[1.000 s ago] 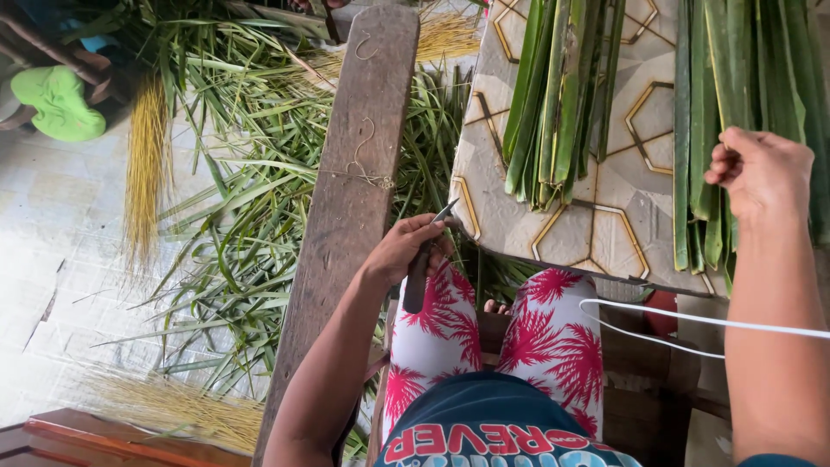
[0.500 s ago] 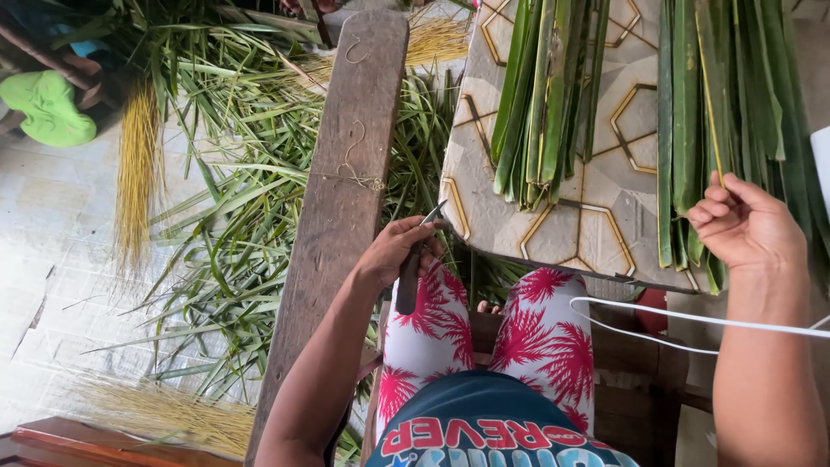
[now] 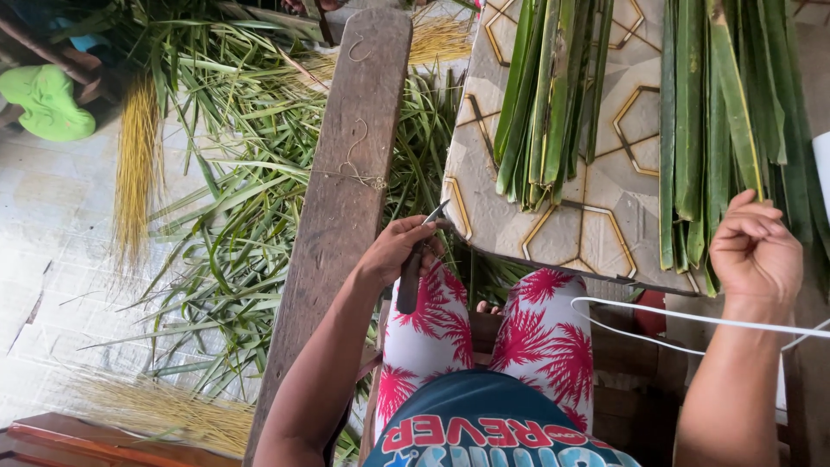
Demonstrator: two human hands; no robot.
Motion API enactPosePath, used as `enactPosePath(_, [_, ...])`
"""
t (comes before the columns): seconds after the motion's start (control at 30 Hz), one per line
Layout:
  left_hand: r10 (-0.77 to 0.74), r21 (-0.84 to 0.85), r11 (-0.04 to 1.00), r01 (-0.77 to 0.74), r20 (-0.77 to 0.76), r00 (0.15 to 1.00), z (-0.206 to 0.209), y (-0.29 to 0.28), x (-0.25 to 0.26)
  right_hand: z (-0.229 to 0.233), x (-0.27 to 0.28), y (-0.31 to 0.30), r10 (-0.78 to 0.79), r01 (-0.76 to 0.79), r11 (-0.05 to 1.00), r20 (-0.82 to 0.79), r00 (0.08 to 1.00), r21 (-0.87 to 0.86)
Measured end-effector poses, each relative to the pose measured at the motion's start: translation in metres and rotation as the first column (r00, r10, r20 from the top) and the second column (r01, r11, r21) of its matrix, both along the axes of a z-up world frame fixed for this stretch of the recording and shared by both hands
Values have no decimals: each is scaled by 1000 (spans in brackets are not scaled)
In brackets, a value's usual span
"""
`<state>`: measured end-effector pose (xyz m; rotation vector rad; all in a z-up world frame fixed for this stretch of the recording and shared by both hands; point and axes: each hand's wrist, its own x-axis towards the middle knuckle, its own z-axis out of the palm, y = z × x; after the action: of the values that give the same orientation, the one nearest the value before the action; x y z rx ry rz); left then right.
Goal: Strip the leafy material from palm frond midribs using a small knife
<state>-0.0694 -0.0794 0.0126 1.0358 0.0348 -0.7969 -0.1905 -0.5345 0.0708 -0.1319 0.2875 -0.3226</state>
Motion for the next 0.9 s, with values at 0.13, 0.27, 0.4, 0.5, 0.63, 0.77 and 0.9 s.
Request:
enactPosePath(0.13, [-2,1,1000,2,4,1000,2,0,-1,-7,-9,-6,-6,-18,977,110,994,213])
enactPosePath(0.27, [-2,-18,1000,2,11,1000,1,0,0,-1,-8,1,8,-29,980,106,994,198])
enactPosePath(0.4, [4,10,1000,-4,1,1000,3,0,-1,17,-7,27,42,-42,999,9,999,-22])
enactPosePath(0.5, [-3,6,1000,3,0,1000,1,0,0,15,-11,37,35,-97,939,-187,982,-331])
enactPosePath(0.63, [0,-5,1000,0,3,1000,-1,0,-1,23,-23,58,-126,-198,628,-350,928,-752])
enactPosePath(0.77, [0,3,1000,0,1,1000,1,-1,-1,13,-33,59,-360,-218,409,-376,854,-886])
enactPosePath(0.9, [-4,22,1000,3,17,1000,5,-1,-2,11,-38,62,-464,-268,187,-325,824,-945])
